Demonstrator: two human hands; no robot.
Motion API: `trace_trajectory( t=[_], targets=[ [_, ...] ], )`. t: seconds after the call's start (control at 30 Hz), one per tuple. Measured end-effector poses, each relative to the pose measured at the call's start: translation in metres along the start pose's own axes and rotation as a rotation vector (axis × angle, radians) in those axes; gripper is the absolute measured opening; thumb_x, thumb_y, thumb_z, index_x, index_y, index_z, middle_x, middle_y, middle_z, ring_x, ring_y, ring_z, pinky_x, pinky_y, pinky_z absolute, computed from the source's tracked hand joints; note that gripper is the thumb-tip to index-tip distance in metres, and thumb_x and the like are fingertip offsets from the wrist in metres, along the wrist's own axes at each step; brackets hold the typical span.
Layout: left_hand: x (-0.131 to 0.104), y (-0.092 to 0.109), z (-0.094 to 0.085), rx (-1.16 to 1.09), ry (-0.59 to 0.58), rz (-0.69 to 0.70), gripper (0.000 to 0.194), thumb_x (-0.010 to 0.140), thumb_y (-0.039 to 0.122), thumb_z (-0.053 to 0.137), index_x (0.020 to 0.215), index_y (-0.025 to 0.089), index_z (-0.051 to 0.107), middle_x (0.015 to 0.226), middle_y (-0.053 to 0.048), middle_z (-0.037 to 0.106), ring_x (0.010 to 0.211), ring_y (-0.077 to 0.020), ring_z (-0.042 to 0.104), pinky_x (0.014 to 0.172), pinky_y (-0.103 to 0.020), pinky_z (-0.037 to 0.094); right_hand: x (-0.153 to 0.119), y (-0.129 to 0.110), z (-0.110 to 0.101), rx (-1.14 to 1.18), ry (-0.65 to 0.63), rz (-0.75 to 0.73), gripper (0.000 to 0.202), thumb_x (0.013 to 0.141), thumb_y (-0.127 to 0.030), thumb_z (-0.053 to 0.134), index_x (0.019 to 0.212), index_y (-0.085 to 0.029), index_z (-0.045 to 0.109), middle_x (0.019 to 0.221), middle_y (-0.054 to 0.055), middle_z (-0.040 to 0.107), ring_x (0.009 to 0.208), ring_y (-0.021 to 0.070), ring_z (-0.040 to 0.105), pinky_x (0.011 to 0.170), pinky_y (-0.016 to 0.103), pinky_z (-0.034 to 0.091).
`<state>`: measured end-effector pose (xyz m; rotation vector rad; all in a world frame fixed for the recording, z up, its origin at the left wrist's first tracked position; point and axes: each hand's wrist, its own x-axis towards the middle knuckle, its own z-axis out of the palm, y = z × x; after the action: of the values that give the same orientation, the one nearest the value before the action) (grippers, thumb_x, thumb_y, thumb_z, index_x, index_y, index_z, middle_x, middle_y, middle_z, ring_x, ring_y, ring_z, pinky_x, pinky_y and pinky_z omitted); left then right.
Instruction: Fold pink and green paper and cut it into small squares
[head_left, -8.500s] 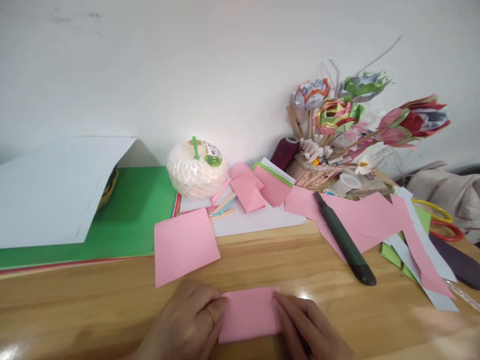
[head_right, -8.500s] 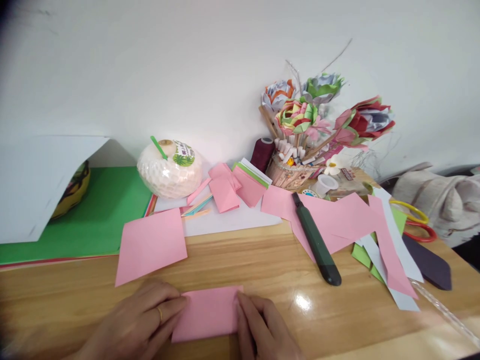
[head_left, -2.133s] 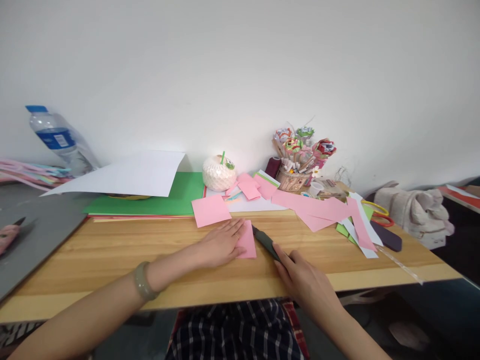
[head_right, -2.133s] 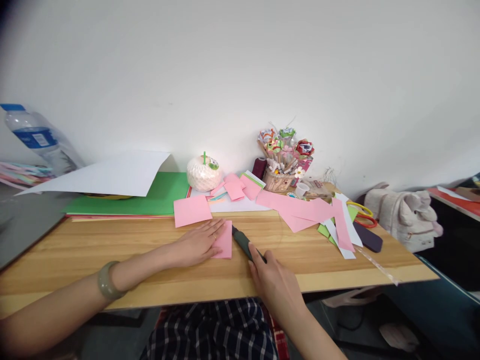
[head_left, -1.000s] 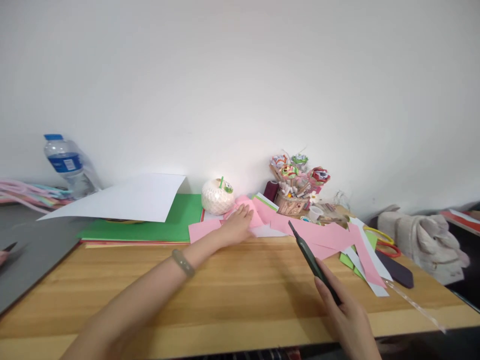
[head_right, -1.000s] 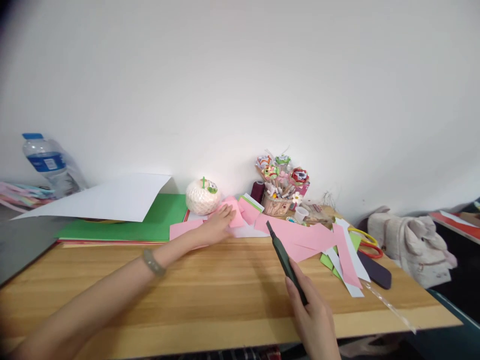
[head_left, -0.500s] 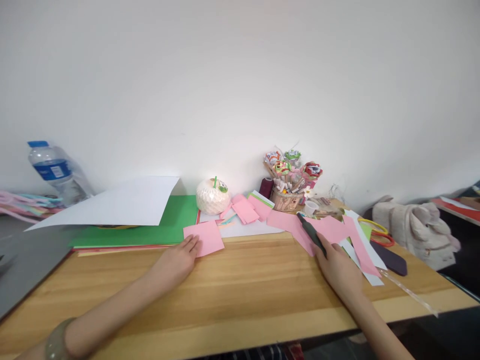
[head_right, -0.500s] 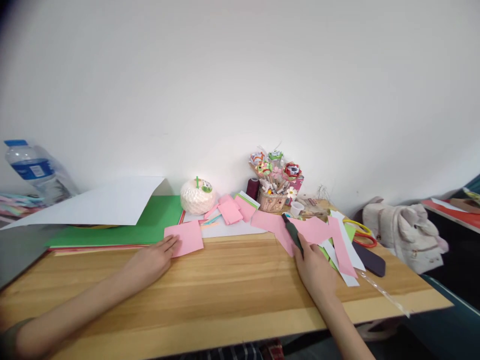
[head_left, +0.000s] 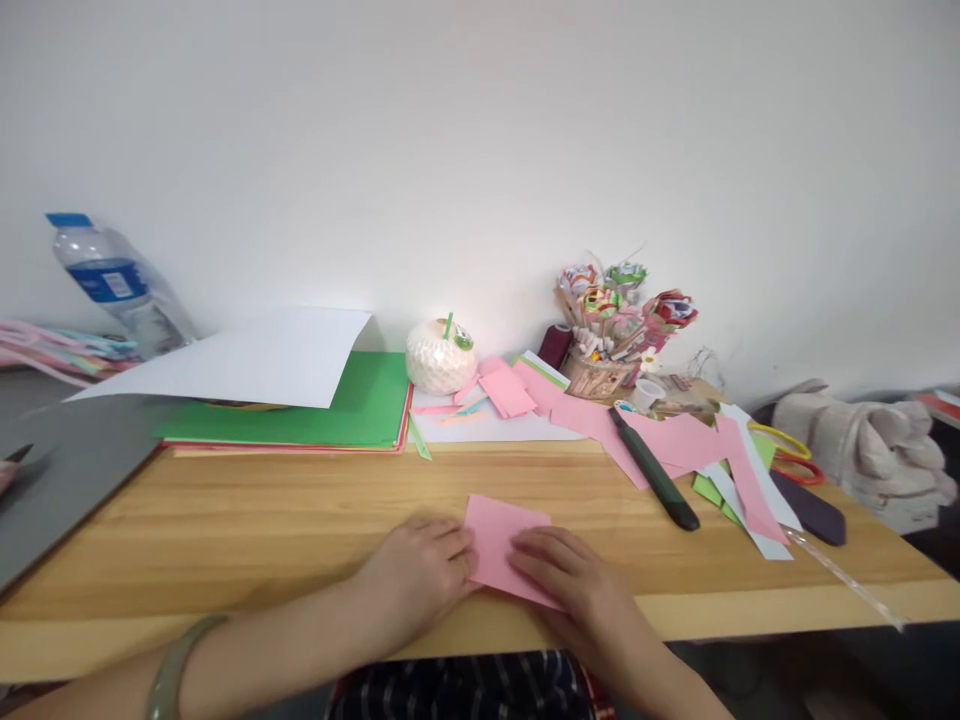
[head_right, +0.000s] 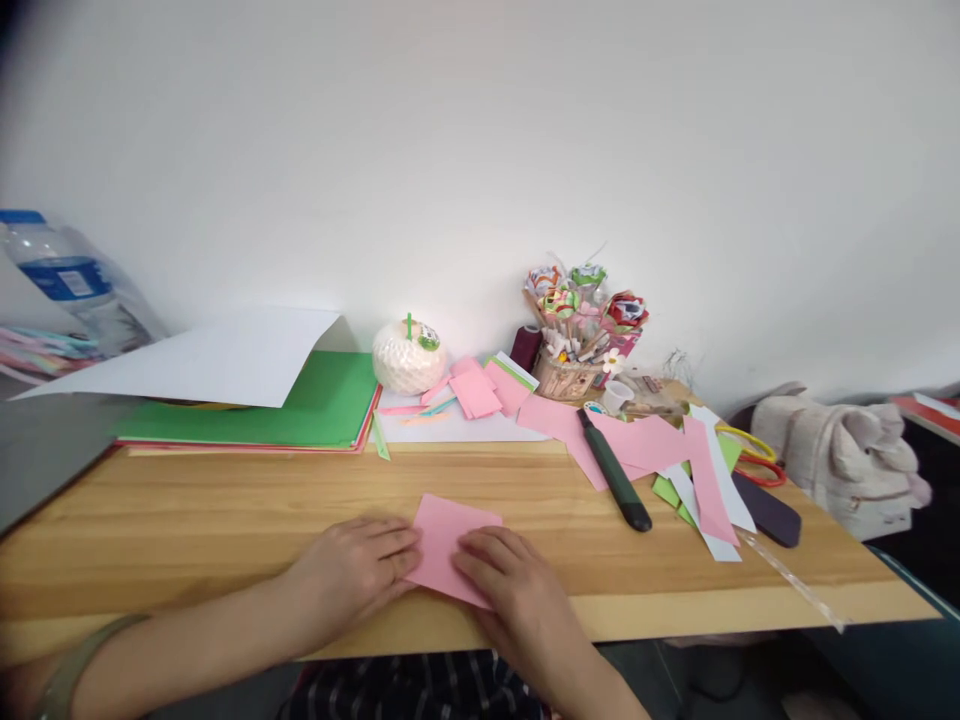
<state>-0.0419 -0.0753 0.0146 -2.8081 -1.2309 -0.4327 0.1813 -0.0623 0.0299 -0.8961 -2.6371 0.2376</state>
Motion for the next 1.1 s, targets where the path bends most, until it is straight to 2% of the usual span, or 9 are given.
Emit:
trace_trajectory(
  t=[0.13,0.23,0.37,0.43,0.5,0.6,0.77,0.9,1.1],
  targets=[
    [0.003,-0.006,-0.015,-0.171,-0.004,-0.067,0.014,0.085,0.024,0.055,0.084,0.020,0.068,0.090,-0.002,0.070,0.085,-0.0190,0.062,0.076,-0.031,0.049,-0.006,-0.001,0.005,-0.018,0.106,0.140,0.021,0.083,-0.017,0.051,0.099,-0.020,0.063,0.093,0.008,0.062,0.085,0.0184,0.058,0.070,0.031,0.051],
    [0.012,-0.011,-0.021,-0.308,-0.039,-0.193,0.014,0.085,0.024,0.056,0.079,0.020,0.068,0.079,0.000,0.068,0.081,-0.0166,0.059,0.073,-0.027,0.046,-0.010,-0.002,0.010,0.016,0.186,0.250,0.021,0.085,-0.029,0.051,0.100,-0.021,0.062,0.090,0.007,0.064,0.082,0.0184,0.060,0.068,0.031,0.051],
    [0.025,-0.012,-0.024,-0.353,-0.109,-0.454,0.018,0.082,0.025,0.056,0.067,0.019,0.064,0.070,0.001,0.063,0.069,-0.0161,0.058,0.061,-0.025,0.041,-0.009,0.000,0.017,0.102,0.299,0.538,0.034,0.085,-0.042,0.047,0.108,-0.018,0.057,0.076,0.004,0.067,0.063,0.0160,0.063,0.056,0.027,0.051],
    [0.029,-0.012,-0.023,-0.357,-0.132,-0.523,0.021,0.082,0.025,0.054,0.063,0.018,0.061,0.065,0.001,0.061,0.065,-0.0164,0.057,0.058,-0.025,0.038,-0.007,0.002,0.019,0.155,0.310,0.681,0.044,0.083,-0.047,0.045,0.115,-0.017,0.051,0.066,0.000,0.066,0.051,0.0150,0.061,0.048,0.026,0.049],
    [0.031,-0.013,-0.020,-0.377,-0.141,-0.567,0.020,0.080,0.023,0.054,0.061,0.018,0.059,0.064,0.001,0.060,0.065,-0.0164,0.056,0.058,-0.025,0.037,-0.005,0.004,0.022,0.215,0.326,0.745,0.050,0.083,-0.050,0.044,0.120,-0.017,0.045,0.065,-0.002,0.066,0.049,0.0152,0.061,0.047,0.026,0.048],
    [0.031,-0.014,-0.015,-0.442,-0.120,-0.631,0.007,0.074,0.016,0.055,0.069,0.019,0.059,0.070,0.002,0.061,0.069,-0.0157,0.057,0.061,-0.024,0.037,-0.003,0.002,0.027,0.245,0.370,0.778,0.049,0.083,-0.052,0.042,0.119,-0.019,0.043,0.069,-0.001,0.067,0.049,0.0146,0.060,0.047,0.025,0.047],
    [0.033,-0.017,-0.009,-0.508,-0.122,-0.620,0.010,0.072,0.010,0.051,0.072,0.019,0.054,0.079,0.003,0.063,0.073,-0.0140,0.058,0.062,-0.023,0.038,-0.003,-0.004,0.036,0.154,0.455,0.840,0.041,0.084,-0.057,0.040,0.105,-0.023,0.049,0.067,-0.002,0.066,0.045,0.0138,0.057,0.044,0.024,0.045],
    [0.033,-0.017,-0.006,-0.454,-0.159,-0.627,0.009,0.072,0.013,0.053,0.077,0.020,0.055,0.072,0.002,0.061,0.070,-0.0168,0.057,0.062,-0.026,0.040,-0.002,-0.003,0.038,0.009,0.407,0.747,0.032,0.088,-0.051,0.037,0.086,-0.025,0.056,0.062,-0.001,0.063,0.053,0.0144,0.060,0.048,0.023,0.045],
    [0.032,-0.020,0.000,-0.364,-0.092,-0.410,0.013,0.076,0.012,0.050,0.072,0.021,0.059,0.068,0.001,0.061,0.067,-0.0178,0.056,0.061,-0.027,0.041,-0.001,-0.001,0.035,-0.128,0.354,0.621,0.033,0.091,-0.039,0.035,0.078,-0.024,0.061,0.067,0.001,0.063,0.059,0.0130,0.062,0.051,0.020,0.045]
  ],
)
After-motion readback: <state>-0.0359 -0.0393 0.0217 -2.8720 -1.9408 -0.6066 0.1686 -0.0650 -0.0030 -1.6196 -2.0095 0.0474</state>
